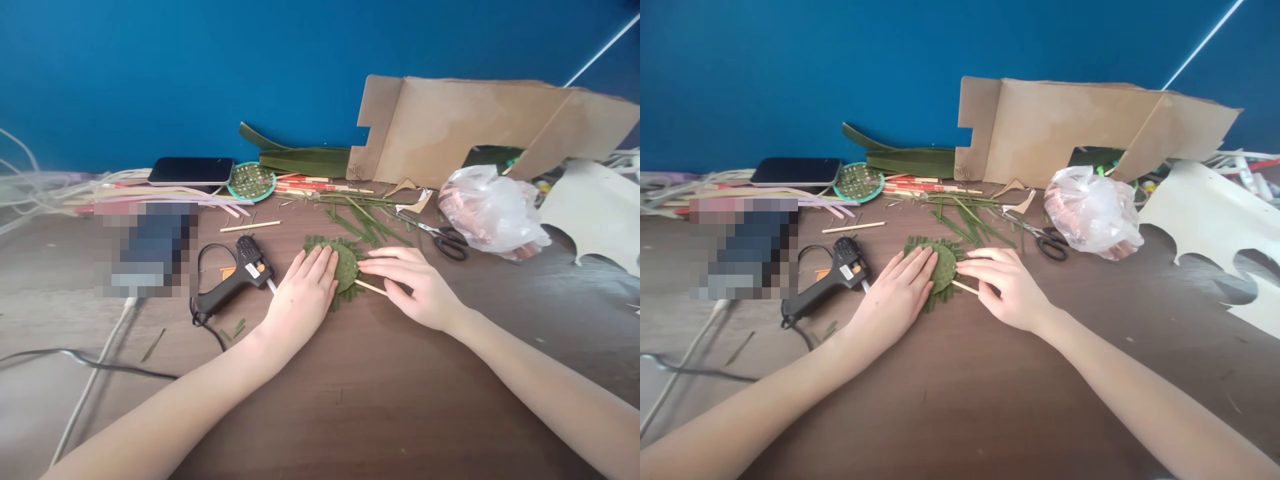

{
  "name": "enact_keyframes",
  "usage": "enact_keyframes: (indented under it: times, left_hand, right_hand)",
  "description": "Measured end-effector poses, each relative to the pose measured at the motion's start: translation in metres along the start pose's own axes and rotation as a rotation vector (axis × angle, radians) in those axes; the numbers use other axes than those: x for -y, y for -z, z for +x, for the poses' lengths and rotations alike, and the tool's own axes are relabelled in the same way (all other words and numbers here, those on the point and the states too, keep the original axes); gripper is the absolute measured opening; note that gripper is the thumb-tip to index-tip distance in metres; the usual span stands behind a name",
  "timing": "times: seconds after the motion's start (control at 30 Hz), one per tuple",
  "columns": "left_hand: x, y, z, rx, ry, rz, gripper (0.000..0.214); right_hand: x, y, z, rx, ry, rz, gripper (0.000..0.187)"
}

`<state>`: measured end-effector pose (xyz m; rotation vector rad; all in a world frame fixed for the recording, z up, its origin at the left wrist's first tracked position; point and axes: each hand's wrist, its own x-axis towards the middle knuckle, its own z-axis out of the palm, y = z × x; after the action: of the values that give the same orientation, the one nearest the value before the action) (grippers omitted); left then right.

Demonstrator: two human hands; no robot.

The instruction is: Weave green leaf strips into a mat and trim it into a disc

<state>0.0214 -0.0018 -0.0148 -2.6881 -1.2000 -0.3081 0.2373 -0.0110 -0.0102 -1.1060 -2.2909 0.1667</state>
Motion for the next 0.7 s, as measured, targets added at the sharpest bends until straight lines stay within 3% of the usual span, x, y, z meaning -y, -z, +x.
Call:
enact_keyframes:
  times: [0.47,0.7]
  left_hand:
    - [0.0003,-0.0005,0.0001,0.001,0.002,-0.016,0.041]
    - [0.0000,0.0008,0.0003,0.007,0.007,-0.017,0.041]
  right_hand:
    - [0.0002,0.0005,-0.0003,0.013,-0.015,0.021,0.034]
    - [0.0005,0.0018,-0.0003,-0.041,-0.010,-0.001,0.035]
